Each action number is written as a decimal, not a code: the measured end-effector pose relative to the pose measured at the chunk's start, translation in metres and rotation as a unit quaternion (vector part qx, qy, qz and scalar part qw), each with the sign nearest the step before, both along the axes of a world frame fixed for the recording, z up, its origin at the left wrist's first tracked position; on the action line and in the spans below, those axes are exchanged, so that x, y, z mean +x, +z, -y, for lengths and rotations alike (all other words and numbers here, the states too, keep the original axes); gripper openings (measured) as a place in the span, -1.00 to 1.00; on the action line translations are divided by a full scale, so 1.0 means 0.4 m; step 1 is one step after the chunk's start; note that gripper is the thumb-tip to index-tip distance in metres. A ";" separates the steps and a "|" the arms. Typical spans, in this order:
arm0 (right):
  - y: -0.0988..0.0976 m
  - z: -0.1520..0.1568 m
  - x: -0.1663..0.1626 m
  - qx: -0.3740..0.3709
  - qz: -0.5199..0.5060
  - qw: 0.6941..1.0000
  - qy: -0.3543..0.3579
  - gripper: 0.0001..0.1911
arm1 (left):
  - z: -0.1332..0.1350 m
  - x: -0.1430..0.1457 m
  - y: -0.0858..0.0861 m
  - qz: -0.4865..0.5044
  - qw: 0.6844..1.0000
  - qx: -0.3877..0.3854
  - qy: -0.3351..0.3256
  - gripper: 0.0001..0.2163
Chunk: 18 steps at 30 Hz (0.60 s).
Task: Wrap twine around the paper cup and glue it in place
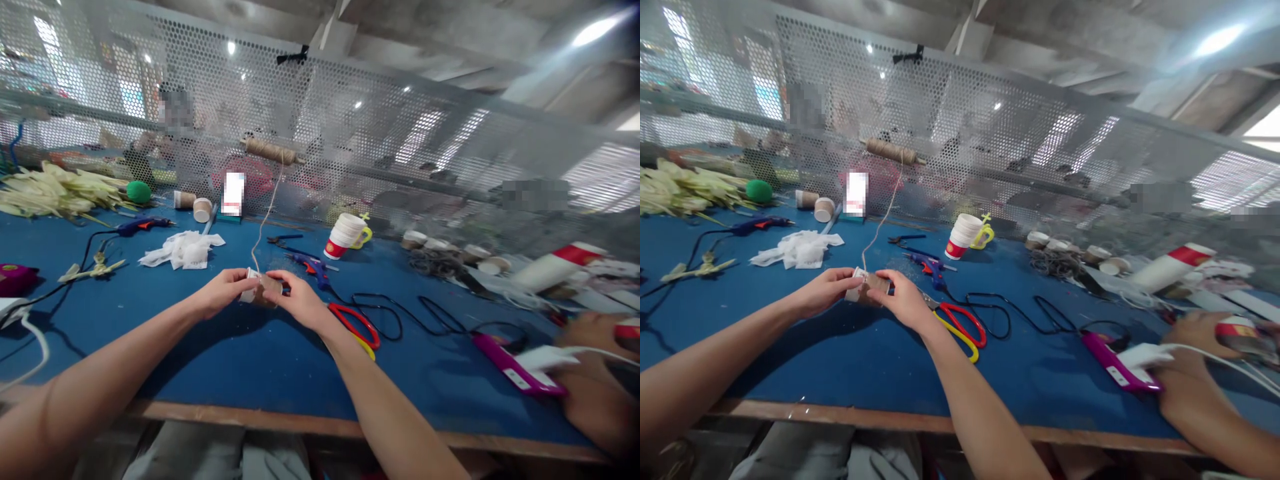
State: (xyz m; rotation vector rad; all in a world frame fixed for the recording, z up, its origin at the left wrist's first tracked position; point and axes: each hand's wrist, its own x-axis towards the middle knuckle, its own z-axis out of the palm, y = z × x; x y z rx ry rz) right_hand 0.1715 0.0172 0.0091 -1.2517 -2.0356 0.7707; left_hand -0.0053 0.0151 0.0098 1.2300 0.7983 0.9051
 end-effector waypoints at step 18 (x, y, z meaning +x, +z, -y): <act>0.023 0.036 -0.030 0.144 0.070 0.987 0.017 -0.60 | -0.004 0.000 -0.006 -0.063 0.995 -0.001 0.082 -0.74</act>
